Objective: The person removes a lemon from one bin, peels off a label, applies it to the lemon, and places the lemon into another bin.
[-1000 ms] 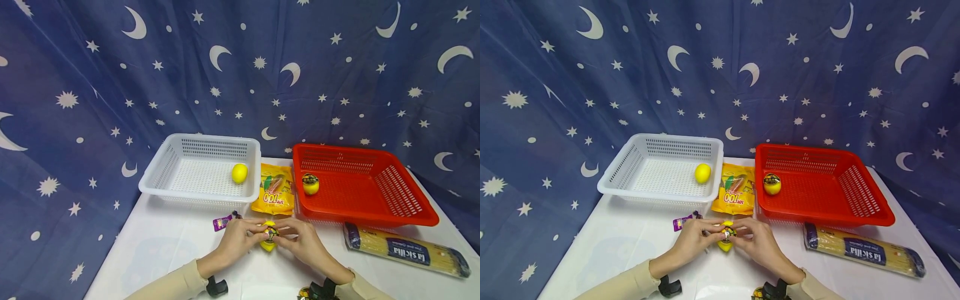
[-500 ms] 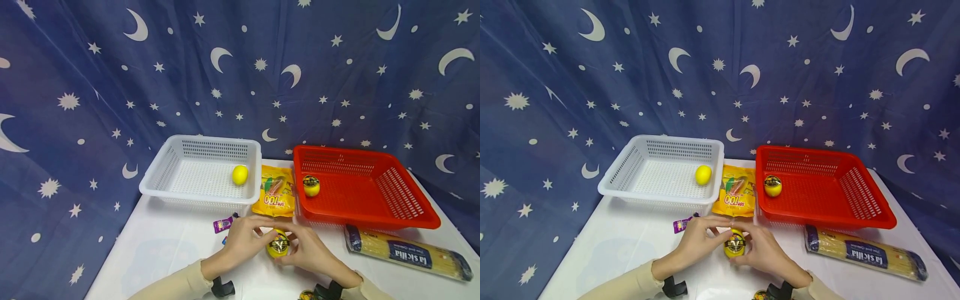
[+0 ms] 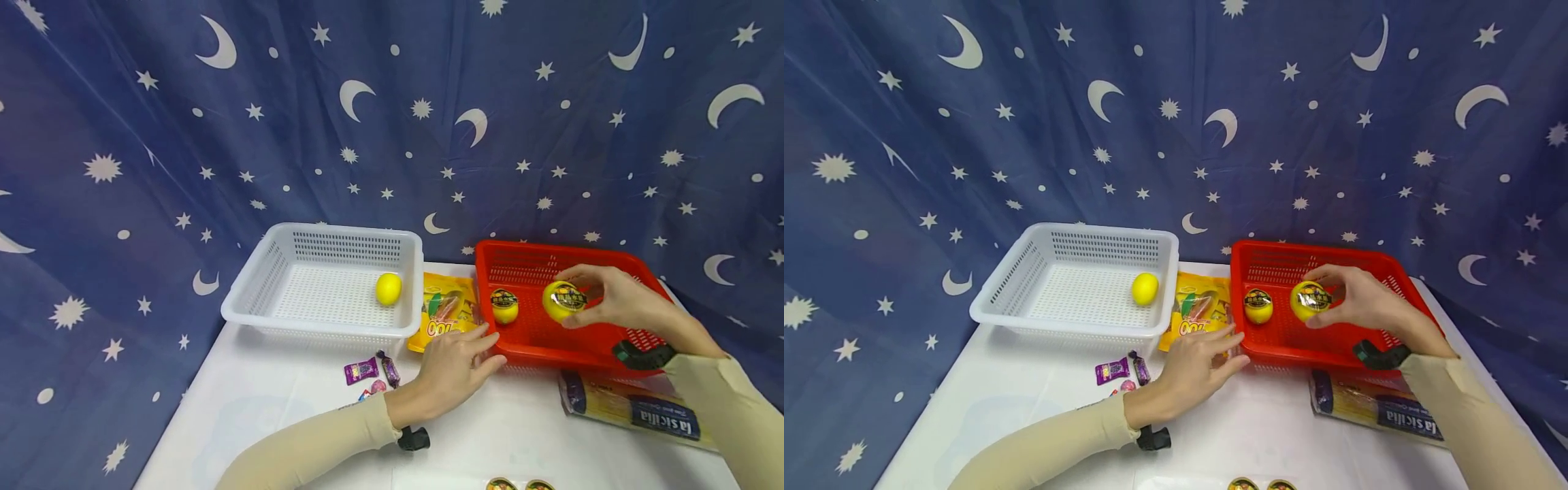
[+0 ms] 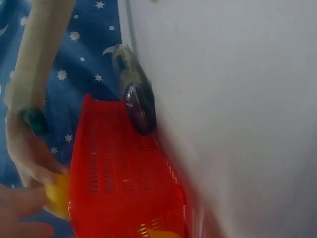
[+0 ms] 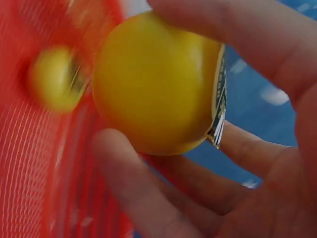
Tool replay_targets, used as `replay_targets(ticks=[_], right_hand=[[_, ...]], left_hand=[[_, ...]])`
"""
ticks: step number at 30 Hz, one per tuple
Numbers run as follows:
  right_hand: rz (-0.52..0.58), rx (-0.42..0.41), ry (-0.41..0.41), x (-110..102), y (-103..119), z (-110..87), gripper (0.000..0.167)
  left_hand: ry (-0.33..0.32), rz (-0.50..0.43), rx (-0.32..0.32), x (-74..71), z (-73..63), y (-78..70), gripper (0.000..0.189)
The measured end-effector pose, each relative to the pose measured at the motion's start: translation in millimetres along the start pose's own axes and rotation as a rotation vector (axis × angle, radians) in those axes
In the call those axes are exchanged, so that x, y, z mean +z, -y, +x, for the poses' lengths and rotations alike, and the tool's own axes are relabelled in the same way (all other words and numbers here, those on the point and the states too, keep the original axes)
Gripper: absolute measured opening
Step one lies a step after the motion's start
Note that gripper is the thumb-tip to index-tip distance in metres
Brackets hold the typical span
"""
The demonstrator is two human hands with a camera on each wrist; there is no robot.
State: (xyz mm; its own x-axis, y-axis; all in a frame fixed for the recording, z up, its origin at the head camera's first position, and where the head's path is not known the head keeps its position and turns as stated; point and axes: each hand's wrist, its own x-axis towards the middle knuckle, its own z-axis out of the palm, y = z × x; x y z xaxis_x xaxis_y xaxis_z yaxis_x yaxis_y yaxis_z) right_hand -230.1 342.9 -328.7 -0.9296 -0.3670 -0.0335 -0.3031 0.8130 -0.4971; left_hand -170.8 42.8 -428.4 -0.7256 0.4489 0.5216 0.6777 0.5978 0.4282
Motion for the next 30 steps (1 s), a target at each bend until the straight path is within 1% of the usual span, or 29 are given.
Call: replay_targets(ticks=[2,4,6,9,12,16,26,28,30], right_hand=[[-0.034,0.033,0.027,-0.3,-18.4,21.6,0.074],[-0.047,0.065,0.066,5.5,-34.0,38.9,0.076],[-0.04,0.088,0.113,14.7,-46.6,51.1,0.078],[-0.029,0.106,0.175,29.5,-57.9,61.7,0.078],[-0.01,0.135,0.212,40.4,-63.6,66.9,0.078],[0.007,0.161,0.216,46.4,-65.7,69.7,0.079],[0.019,0.158,0.215,47.8,-65.6,69.1,0.081],[0.028,0.149,0.217,47.3,-66.4,67.6,0.083],[0.044,0.14,0.215,45.3,-66.8,65.0,0.086]], left_hand=[[0.008,0.037,0.0,2.9,5.9,-2.0,0.04],[0.01,0.063,-0.004,5.8,10.1,-2.8,0.039],[0.021,0.073,-0.019,8.0,12.2,-3.1,0.037],[0.034,0.076,-0.038,11.2,13.6,-3.0,0.034],[0.036,0.074,-0.042,12.9,14.0,-2.9,0.032],[0.024,0.083,-0.038,14.3,14.0,-1.7,0.032],[0.011,0.1,-0.042,16.4,14.2,0.5,0.032],[0.013,0.092,-0.04,14.5,15.0,1.0,0.032],[0.011,0.08,-0.031,8.2,17.0,2.9,0.033]])
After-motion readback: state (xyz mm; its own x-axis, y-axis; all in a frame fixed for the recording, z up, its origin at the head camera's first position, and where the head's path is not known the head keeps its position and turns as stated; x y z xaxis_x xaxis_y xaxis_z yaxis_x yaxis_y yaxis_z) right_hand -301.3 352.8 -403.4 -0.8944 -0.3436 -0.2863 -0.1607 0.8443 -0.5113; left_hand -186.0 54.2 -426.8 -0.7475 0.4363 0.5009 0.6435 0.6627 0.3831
